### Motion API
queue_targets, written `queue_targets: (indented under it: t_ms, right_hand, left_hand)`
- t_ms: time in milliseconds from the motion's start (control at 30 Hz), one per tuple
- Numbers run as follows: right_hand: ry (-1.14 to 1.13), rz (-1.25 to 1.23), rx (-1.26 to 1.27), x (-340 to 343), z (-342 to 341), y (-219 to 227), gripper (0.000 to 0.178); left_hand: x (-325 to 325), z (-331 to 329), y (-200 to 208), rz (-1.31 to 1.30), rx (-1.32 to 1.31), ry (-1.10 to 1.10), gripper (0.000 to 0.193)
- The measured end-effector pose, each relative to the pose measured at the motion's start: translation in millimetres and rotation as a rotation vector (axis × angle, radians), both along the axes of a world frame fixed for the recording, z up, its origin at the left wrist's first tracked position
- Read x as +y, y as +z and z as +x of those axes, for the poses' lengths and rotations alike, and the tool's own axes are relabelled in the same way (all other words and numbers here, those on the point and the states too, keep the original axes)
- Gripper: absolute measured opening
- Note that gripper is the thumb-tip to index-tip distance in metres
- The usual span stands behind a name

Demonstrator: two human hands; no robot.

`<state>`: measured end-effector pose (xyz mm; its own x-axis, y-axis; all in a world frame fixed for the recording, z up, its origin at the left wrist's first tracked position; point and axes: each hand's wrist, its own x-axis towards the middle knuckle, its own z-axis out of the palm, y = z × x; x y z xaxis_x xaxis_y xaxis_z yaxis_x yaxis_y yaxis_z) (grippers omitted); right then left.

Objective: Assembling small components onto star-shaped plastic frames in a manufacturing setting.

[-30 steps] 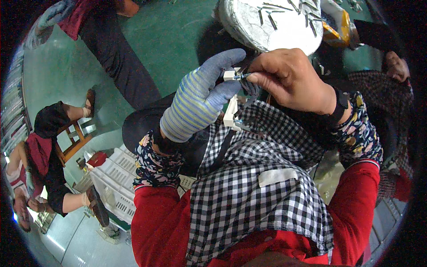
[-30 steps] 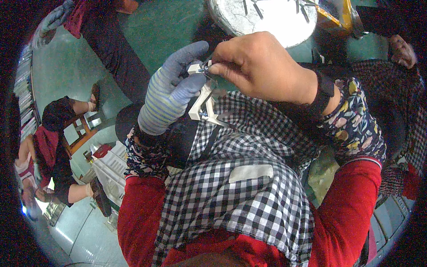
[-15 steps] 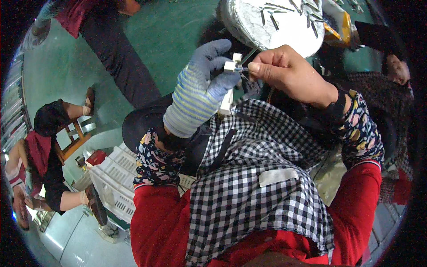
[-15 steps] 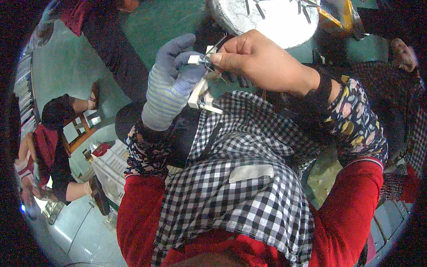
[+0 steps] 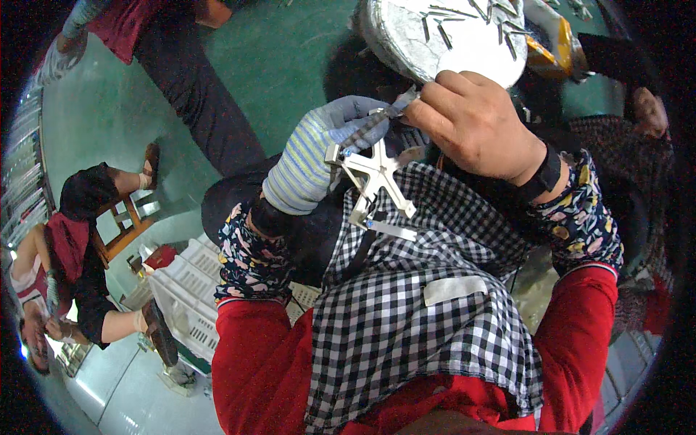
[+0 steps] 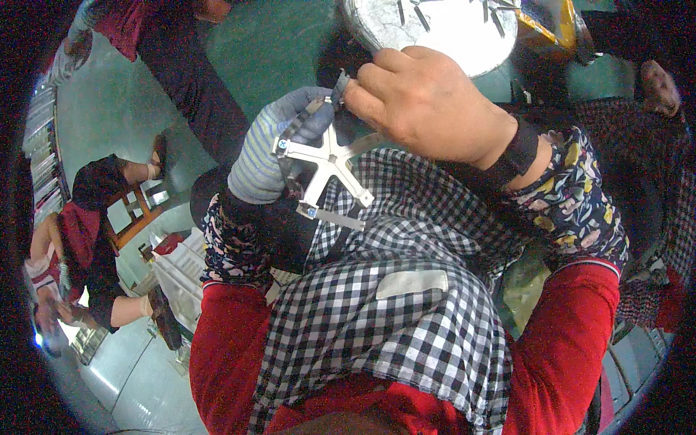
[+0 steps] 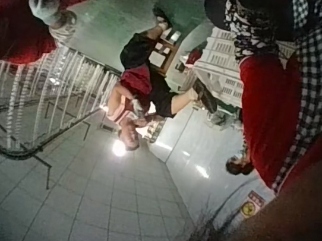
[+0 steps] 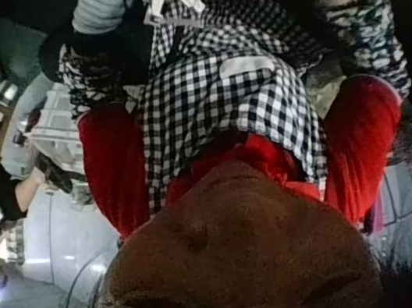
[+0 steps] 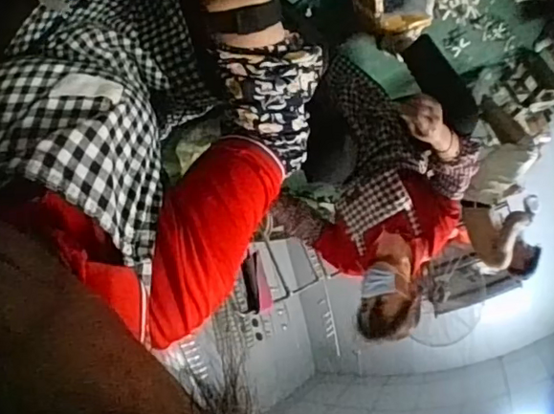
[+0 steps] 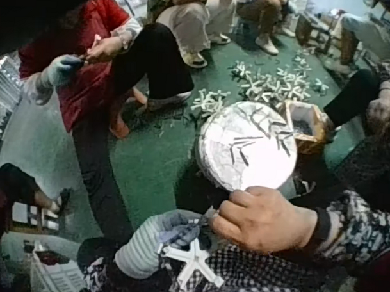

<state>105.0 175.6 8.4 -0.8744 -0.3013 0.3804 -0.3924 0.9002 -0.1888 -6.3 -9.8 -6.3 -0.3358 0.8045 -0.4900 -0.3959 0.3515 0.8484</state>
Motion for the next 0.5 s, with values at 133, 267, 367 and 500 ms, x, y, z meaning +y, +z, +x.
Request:
queue_targets:
  t_ms: [133,267,367,500]
  right_hand:
    - [0.015,0.016,-0.002,-1,5,0,0.022]
    - [-0.036,-0.211,-0.133,-6,9,-9,0.015]
    - [-0.073,-0.44,-0.272,-9,8,-9,0.013]
    - [-0.276,-1.237,-0.914,-10,7,-4,0.018]
  left_hand:
    - [-1,2,-1,0.049,-0.091,0.053,0.023]
    - [0,6,8,0.005,-0.04,0.029,0.022]
    - [0,16,7,0.008,-0.027,0.141,0.023]
    - [-4,9,-1,0.095,0.773,-0.045,0.025]
